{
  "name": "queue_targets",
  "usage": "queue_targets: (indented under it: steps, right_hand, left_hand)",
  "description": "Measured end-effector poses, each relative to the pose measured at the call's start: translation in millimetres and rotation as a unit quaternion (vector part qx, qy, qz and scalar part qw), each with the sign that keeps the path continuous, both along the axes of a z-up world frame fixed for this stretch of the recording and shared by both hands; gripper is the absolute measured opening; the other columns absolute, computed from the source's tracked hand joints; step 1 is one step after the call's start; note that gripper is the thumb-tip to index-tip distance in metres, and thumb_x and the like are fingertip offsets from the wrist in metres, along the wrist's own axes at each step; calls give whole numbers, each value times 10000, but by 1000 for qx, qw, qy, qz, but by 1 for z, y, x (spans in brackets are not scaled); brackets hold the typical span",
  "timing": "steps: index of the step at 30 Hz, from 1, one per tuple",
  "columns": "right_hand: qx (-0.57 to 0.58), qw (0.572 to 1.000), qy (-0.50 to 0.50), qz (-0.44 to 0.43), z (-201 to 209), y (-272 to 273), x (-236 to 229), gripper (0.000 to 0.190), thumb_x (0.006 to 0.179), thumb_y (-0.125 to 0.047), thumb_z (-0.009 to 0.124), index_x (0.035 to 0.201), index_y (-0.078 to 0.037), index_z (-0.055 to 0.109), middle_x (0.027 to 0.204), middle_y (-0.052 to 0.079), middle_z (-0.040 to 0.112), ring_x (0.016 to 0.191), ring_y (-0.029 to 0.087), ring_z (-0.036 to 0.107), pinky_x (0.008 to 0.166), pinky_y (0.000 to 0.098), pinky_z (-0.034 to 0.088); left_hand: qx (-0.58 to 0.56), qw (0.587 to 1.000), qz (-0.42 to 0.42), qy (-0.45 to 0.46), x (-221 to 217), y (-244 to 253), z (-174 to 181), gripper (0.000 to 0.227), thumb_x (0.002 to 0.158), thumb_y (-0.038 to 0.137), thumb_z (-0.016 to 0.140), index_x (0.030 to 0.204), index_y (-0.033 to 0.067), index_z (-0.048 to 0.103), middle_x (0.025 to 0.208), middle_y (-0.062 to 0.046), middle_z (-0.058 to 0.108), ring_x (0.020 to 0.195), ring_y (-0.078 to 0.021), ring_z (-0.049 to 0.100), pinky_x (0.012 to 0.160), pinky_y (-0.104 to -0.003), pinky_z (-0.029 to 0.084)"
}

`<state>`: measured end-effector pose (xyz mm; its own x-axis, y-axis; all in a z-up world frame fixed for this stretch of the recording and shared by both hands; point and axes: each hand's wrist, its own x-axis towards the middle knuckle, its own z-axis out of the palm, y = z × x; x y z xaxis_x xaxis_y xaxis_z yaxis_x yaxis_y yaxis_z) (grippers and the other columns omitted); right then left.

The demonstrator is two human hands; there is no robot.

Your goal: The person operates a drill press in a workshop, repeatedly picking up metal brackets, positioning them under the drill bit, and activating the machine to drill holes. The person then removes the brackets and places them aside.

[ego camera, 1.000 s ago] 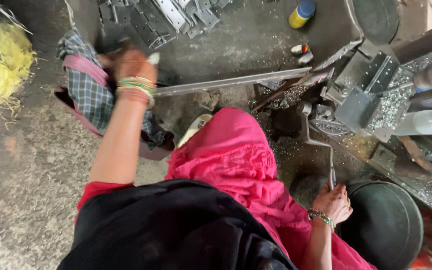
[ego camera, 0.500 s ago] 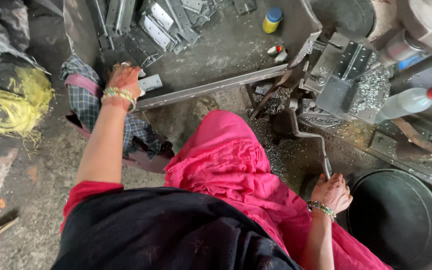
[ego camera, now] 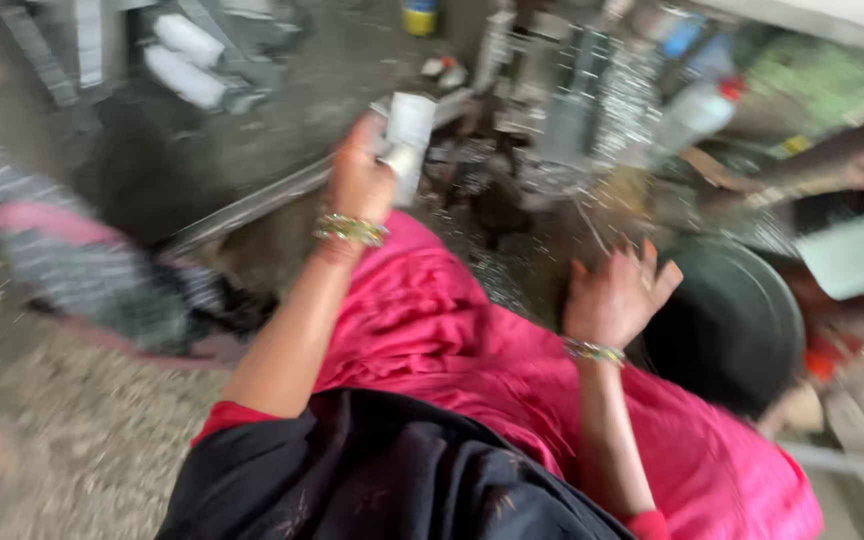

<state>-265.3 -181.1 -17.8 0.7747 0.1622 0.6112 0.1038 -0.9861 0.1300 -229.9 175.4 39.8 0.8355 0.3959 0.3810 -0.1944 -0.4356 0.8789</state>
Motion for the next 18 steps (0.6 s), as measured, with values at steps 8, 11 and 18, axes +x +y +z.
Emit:
queue_targets:
  steps: [8, 11, 18]
  right_hand:
    - [319, 926, 124, 159, 32, 27, -5, 625, 924, -255, 772, 1452, -16, 537, 1327, 211, 664, 1134, 343, 679, 920, 406, 550]
    - [491, 803, 261, 213, 19, 8, -1, 517, 962, -174, 702, 1428, 11, 579, 1200, 174, 755, 1077, 168, 667, 916, 355, 555]
    - [429, 860, 225, 163, 15, 9, 68, 379, 1059, -203, 628, 1365, 22, 636, 1125, 174, 766, 972, 232, 693, 836, 373, 573]
  left_hand:
    - [-168, 942, -280, 79, 12, -196, -74, 326, 938, 129, 681, 1240, 11, 709, 1086, -37, 771, 980, -88, 686, 897, -279, 540]
    - [-244, 898, -329, 162, 20, -178, -83, 347, 880, 112, 745, 1204, -8, 711, 1077, -61, 758, 947, -110, 667, 870, -289, 538]
    - [-105, 957, -192, 192, 104, -150, -80, 318, 833, 86, 738, 1134, -16, 736, 1007, -115, 781, 906, -155, 712, 846, -318, 542]
